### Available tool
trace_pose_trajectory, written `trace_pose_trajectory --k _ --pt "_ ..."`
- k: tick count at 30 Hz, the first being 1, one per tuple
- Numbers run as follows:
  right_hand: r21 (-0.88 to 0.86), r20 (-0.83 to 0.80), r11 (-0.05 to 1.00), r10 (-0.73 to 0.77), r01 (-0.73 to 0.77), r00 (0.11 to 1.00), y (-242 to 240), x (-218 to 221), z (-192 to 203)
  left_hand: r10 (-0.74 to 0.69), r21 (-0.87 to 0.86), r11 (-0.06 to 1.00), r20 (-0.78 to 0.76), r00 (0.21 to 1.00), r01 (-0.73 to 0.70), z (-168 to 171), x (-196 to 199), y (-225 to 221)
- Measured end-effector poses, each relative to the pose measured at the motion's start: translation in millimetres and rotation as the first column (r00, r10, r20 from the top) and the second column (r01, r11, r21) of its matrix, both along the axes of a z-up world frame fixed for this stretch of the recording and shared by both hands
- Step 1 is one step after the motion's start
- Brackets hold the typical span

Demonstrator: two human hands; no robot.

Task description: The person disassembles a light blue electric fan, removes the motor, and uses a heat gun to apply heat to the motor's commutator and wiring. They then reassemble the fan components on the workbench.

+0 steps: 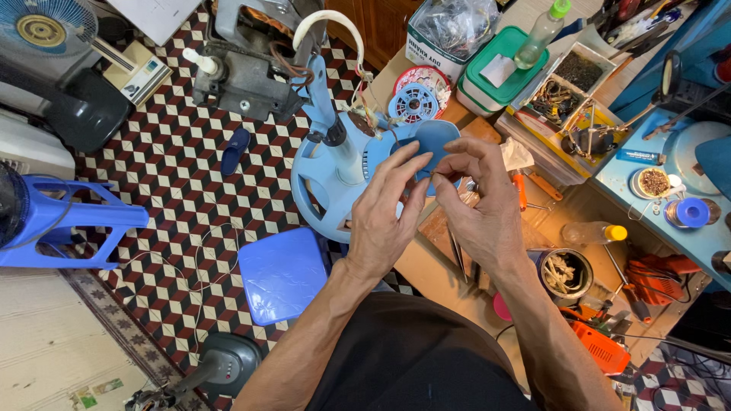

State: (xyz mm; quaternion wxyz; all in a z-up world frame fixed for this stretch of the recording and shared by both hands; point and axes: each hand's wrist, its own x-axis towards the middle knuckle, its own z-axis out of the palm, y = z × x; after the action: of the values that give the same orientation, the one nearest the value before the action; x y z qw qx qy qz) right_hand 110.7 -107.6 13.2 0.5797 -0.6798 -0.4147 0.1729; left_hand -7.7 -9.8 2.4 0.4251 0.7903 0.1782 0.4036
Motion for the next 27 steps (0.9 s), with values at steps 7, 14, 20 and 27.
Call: trace_pose_trajectory --k 7,14,20,27 --pt "-0.041 -0.106 0.998 -0.056 0.051 0.993 1.5 12.3 0.9 -0.034 0.039 0.999 -0.048 0.998 0.035 1.6 9.6 15.2" --pt "0.021 -0.157 0.999 0.042 -0.04 0.987 1.1 24.9 -8.8 -0.078 0.057 0.995 -0.06 0.995 0.081 -1.5 13.2 23.0" --pt "0.034 -0.353 0.999 0.025 -0.014 0.935 4.2 32.8 -12.5 -0.12 0.018 0.992 -0.089 0.989 0.122 -2.8 17.6 25.6" --pt "-0.001 -0.394 0.999 -0.032 0.034 0.918 5.0 34.6 -14.7 -0.168 0.038 0.984 -0.082 0.982 0.172 -0.9 20.7 28.3"
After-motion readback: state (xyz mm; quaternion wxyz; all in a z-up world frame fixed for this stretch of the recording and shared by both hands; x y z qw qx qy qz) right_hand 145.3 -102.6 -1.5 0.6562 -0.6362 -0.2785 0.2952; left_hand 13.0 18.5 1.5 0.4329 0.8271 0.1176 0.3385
